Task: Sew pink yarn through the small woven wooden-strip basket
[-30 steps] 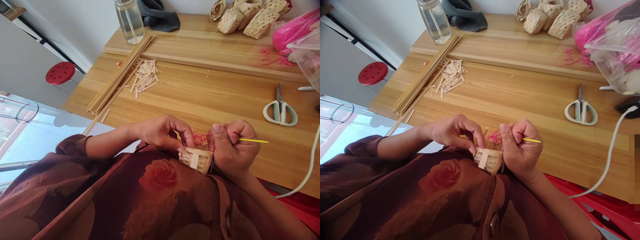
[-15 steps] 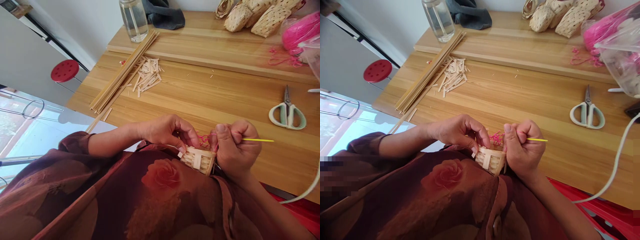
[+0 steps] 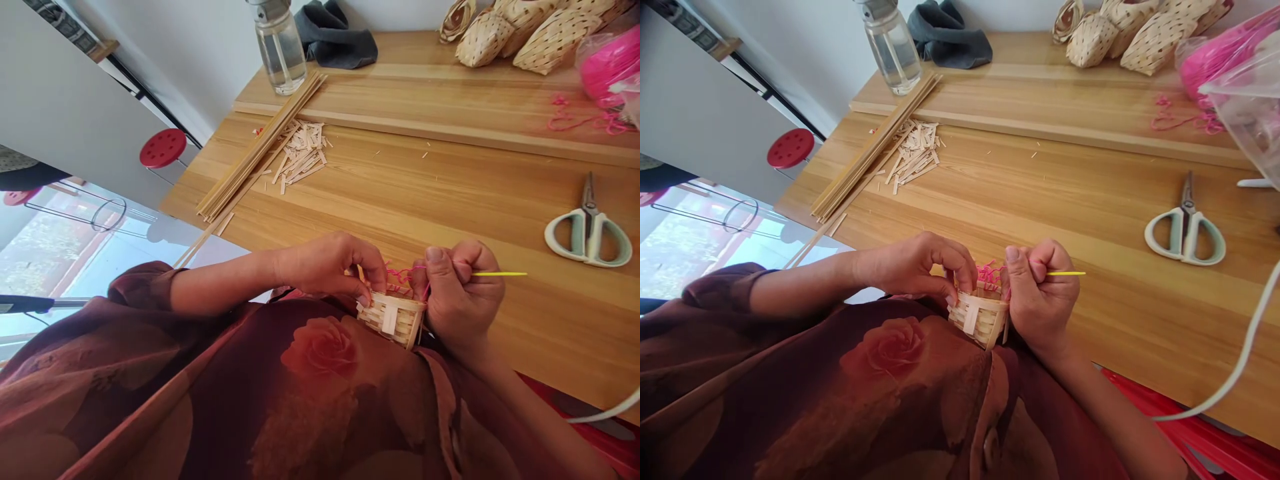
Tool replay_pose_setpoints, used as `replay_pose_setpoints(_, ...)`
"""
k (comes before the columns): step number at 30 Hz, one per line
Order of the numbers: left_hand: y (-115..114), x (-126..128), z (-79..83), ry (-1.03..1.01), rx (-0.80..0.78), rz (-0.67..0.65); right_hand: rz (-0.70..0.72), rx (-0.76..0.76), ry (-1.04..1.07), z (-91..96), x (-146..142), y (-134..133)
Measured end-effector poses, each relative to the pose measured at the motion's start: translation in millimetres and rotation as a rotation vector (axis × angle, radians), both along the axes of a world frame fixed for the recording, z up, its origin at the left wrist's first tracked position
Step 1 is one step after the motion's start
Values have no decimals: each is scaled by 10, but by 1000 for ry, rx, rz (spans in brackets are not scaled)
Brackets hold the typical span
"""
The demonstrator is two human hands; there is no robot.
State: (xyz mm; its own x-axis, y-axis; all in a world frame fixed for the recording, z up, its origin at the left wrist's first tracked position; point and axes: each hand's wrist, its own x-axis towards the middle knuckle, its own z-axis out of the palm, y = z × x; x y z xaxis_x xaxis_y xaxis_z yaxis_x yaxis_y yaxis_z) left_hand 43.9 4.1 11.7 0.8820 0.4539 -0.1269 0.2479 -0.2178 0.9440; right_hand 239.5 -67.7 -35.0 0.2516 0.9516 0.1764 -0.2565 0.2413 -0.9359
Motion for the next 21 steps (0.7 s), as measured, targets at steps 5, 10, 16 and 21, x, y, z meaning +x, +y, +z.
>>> replay_pose_setpoints(5,-58,51,134,126,14,59,33,1,33,-13,44,0)
replay_pose_setpoints(10,-162,70,148,137,-123,112,75,4,60,-24,75,-3)
replay_pose_setpoints(16,-275,49,127,140,41,193,138,34,71,-3,90,9)
replay_pose_setpoints(21,-297,53,172,73,107,178,138,61,91,-1,81,-17)
